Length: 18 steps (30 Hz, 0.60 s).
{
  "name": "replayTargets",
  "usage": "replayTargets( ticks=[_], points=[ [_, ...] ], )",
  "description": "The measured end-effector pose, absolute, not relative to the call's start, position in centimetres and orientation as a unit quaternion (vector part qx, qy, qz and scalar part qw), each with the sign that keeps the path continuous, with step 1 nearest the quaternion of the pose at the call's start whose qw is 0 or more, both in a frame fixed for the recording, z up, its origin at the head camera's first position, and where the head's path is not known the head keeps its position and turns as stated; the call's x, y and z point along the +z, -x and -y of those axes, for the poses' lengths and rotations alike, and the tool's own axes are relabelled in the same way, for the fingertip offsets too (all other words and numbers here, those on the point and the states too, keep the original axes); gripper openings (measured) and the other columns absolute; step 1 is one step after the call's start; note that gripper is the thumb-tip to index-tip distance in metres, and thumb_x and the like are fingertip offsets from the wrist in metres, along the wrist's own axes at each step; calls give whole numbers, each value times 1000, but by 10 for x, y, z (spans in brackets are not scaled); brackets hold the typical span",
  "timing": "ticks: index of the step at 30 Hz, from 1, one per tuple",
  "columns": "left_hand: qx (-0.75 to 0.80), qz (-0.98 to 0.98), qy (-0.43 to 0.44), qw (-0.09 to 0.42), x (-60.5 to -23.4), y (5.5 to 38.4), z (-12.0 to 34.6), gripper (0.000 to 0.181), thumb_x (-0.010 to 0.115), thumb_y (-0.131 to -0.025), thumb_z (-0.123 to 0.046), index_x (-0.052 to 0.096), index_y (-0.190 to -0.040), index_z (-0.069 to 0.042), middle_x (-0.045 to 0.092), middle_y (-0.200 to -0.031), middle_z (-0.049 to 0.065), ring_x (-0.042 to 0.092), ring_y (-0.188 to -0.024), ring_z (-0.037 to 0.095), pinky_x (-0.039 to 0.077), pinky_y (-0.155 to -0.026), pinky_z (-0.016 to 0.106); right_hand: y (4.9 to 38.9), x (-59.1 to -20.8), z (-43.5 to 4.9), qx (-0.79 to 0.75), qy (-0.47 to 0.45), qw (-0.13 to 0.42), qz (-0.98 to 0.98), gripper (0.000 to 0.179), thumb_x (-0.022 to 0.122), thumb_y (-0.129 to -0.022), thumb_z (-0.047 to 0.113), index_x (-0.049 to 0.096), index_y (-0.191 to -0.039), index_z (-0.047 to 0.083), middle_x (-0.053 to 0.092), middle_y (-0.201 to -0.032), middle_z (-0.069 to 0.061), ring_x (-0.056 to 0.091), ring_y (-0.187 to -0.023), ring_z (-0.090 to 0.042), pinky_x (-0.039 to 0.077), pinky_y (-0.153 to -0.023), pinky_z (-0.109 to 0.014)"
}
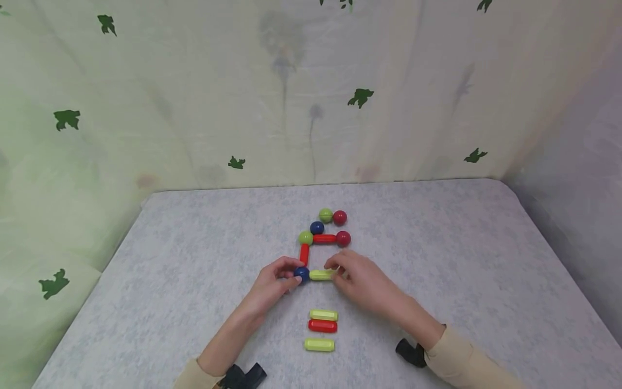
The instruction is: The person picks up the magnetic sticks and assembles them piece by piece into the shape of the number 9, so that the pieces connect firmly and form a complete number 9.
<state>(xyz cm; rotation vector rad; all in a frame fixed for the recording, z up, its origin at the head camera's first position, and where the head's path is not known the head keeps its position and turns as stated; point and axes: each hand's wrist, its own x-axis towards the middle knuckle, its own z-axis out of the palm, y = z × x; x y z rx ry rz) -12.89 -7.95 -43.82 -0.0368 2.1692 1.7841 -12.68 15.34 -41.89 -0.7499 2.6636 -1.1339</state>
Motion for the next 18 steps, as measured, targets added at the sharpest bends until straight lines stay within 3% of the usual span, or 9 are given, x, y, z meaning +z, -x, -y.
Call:
replayTargets(
  ticks=[3,9,18],
  points=[
    [626,-762,10,165,-438,129,79,26,66,-91,-4,65,-116,-6,55,-100,8,48,-91,23,42,-72,30,118,-418,-153,-371,266,98,-884,21,66,-92,5,67,-112,11,63,-102,3,57,-88,-10,52,-76,-31],
    [624,-763,12,167,-437,128,79,26,66,-91,-5,65,-116,-7,55,-101,8,48,-92,23,43,-73,30,107,-419,-148,-350,292,199,-867,20,69,-93,19,67,-113,17,62,-102,12,55,-88,-6,49,-78,-28],
    [627,-762,7,164,-439,128,80,26,66,-90,-4,65,-116,-6,55,-100,8,48,-92,22,42,-72,30,104,-425,-140,-317,275,227,-879,22,71,-91,18,69,-112,21,60,-100,18,55,-88,-4,49,-83,-31]
  ],
)
